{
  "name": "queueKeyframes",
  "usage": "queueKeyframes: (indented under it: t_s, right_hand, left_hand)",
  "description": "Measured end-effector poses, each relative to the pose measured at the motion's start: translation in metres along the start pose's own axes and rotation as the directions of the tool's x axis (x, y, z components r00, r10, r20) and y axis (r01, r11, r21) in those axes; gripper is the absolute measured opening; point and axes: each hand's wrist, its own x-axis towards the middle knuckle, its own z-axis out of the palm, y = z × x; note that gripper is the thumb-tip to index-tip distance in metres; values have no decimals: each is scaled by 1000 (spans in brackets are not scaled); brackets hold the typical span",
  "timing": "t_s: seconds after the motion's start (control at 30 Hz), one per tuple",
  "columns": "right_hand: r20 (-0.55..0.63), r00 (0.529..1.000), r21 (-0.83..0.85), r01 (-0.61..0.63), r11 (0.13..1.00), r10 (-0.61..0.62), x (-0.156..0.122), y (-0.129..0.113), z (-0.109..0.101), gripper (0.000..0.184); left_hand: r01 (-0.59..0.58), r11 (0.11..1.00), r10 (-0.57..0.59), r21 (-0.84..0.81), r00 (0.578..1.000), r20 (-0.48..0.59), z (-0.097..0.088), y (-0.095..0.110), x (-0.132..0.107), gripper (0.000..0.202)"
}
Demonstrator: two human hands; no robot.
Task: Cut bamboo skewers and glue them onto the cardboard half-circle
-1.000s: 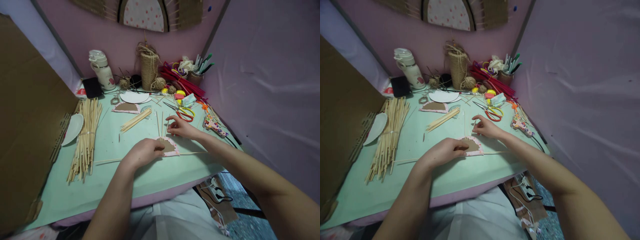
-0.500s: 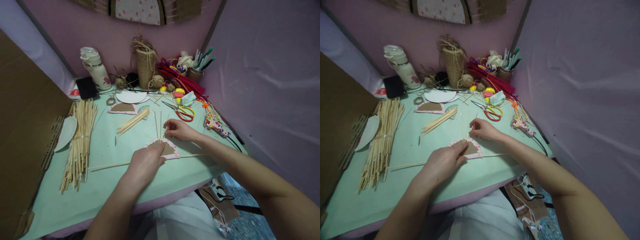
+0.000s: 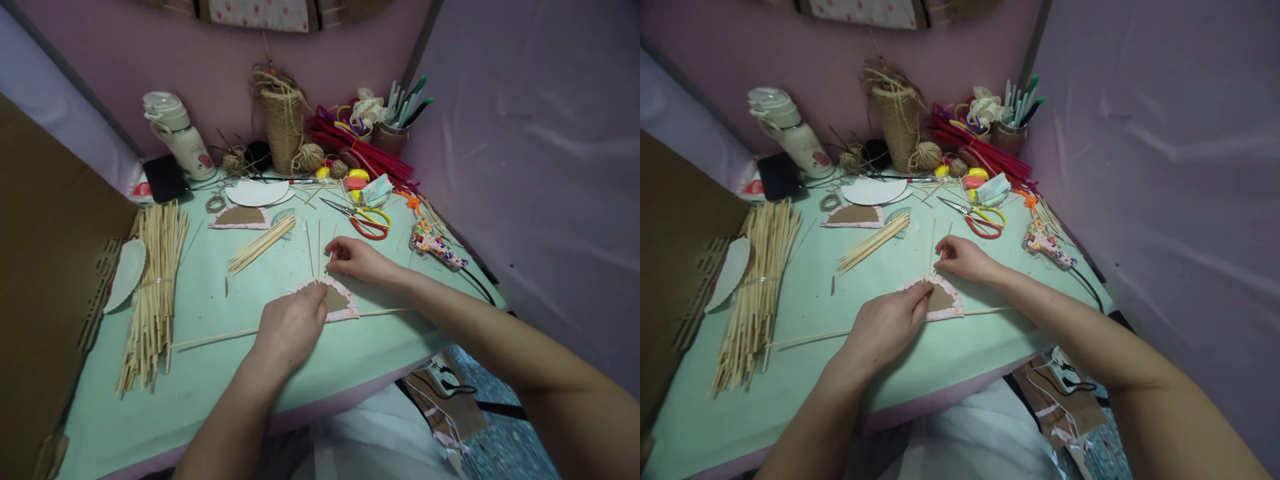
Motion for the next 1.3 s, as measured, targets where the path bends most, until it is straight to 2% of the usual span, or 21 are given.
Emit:
queueKeyframes:
  t_s: [0.57, 0.87, 1.3]
  right_hand:
    - [-20, 1000, -84, -5, 996, 4, 3, -2, 3, 19]
    - [-39, 999, -140, -4, 990, -2, 5, -1, 5, 24]
    - [-50, 998, -158, 25, 987, -33, 2, -5, 7, 20]
  left_hand:
    - [-31, 996, 33, -84, 999, 23, -4, 0, -1, 33]
    - [-39, 993, 41, -112, 999, 18, -3, 0, -1, 30]
    - [-36, 991, 39, -129, 999, 20, -5, 0, -2, 34]
